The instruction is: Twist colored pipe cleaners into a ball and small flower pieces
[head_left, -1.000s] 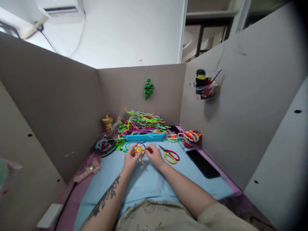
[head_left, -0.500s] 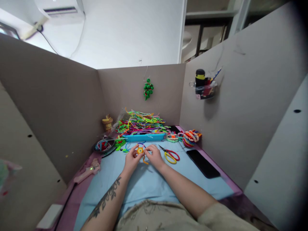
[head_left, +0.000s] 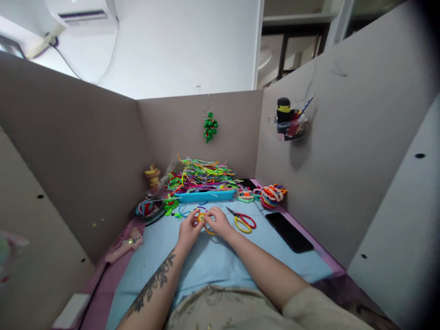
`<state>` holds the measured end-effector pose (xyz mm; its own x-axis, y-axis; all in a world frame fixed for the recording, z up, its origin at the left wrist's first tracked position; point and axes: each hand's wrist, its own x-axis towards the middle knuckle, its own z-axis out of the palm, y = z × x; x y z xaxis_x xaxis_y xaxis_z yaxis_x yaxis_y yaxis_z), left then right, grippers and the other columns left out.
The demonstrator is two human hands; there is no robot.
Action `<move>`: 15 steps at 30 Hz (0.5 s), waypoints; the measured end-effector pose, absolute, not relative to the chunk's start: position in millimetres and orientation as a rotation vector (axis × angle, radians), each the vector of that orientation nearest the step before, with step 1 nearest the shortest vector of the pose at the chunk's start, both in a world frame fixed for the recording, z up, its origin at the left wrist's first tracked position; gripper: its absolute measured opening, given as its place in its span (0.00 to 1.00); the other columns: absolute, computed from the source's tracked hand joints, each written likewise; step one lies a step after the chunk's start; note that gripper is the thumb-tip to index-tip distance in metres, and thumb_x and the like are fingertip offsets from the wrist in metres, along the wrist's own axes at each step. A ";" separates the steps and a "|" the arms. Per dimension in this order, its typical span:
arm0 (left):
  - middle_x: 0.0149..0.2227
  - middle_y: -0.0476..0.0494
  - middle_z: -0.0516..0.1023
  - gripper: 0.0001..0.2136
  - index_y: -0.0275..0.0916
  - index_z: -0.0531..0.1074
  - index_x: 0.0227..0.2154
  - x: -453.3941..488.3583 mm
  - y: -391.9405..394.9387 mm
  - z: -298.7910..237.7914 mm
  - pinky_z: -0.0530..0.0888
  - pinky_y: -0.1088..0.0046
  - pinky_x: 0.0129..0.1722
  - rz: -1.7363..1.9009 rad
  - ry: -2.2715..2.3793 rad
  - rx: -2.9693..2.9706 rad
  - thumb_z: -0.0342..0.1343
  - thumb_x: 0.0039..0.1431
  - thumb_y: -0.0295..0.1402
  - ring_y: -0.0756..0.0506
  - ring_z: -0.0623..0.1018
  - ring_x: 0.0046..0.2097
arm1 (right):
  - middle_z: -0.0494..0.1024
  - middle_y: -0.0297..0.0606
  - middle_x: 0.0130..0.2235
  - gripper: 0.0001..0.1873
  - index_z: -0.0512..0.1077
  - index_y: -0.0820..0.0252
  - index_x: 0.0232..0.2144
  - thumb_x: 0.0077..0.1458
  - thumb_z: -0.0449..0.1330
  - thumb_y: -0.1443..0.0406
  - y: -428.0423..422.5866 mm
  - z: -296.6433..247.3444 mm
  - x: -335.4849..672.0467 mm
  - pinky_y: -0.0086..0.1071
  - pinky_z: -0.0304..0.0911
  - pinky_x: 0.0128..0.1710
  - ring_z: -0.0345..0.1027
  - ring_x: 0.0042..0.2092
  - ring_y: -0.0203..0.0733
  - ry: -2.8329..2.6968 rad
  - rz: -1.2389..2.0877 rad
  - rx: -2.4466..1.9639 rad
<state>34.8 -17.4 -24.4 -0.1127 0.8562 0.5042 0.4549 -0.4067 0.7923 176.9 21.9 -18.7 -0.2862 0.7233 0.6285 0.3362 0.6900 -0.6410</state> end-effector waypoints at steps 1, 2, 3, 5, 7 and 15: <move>0.24 0.50 0.72 0.22 0.37 0.68 0.46 34.5 -16.6 -25.6 0.63 0.77 0.23 1.516 1.458 1.820 0.56 0.45 0.36 0.52 0.66 0.22 | 0.69 0.33 0.27 0.07 0.68 0.60 0.21 0.49 0.55 0.69 22.9 -19.9 176.3 0.31 0.54 0.38 0.60 0.34 0.37 -1.898 0.471 -0.841; 0.24 0.49 0.73 0.22 0.37 0.67 0.46 34.3 -15.9 -26.7 0.63 0.77 0.24 1.503 1.472 1.835 0.56 0.46 0.36 0.52 0.67 0.22 | 0.68 0.33 0.27 0.07 0.68 0.60 0.21 0.49 0.54 0.69 23.8 -21.0 175.8 0.31 0.54 0.38 0.60 0.34 0.37 -1.911 0.462 -0.857; 0.25 0.49 0.73 0.22 0.37 0.67 0.46 34.3 -15.4 -27.5 0.64 0.77 0.24 1.492 1.484 1.847 0.56 0.46 0.36 0.52 0.67 0.22 | 0.68 0.33 0.26 0.07 0.68 0.60 0.21 0.49 0.54 0.69 24.6 -22.0 175.4 0.31 0.53 0.37 0.60 0.34 0.37 -1.923 0.454 -0.871; 0.25 0.49 0.74 0.22 0.38 0.67 0.46 34.4 -15.0 -27.9 0.64 0.76 0.25 1.475 1.492 1.859 0.56 0.46 0.36 0.51 0.68 0.23 | 0.68 0.33 0.27 0.07 0.68 0.60 0.21 0.48 0.54 0.70 25.9 -23.3 175.0 0.30 0.53 0.37 0.59 0.34 0.37 -1.940 0.452 -0.890; 0.25 0.49 0.74 0.22 0.38 0.68 0.46 34.8 -15.5 -27.2 0.65 0.76 0.25 1.469 1.483 1.854 0.56 0.45 0.36 0.51 0.69 0.23 | 0.67 0.33 0.26 0.07 0.67 0.61 0.21 0.48 0.53 0.71 26.7 -23.8 174.7 0.30 0.53 0.36 0.59 0.33 0.36 -1.945 0.483 -0.901; 0.26 0.46 0.75 0.25 0.33 0.67 0.45 35.0 -12.8 -23.0 0.68 0.76 0.26 1.458 1.254 1.548 0.60 0.42 0.38 0.50 0.73 0.26 | 0.68 0.33 0.25 0.09 0.68 0.61 0.19 0.49 0.53 0.67 26.8 -21.8 176.4 0.28 0.56 0.32 0.61 0.30 0.35 -1.846 0.680 -0.892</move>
<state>35.0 -12.8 -23.0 -0.0809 0.9357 0.3434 0.1996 -0.3223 0.9253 176.4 26.8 -21.8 -0.2905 0.8110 0.5078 0.2875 0.5801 -0.7621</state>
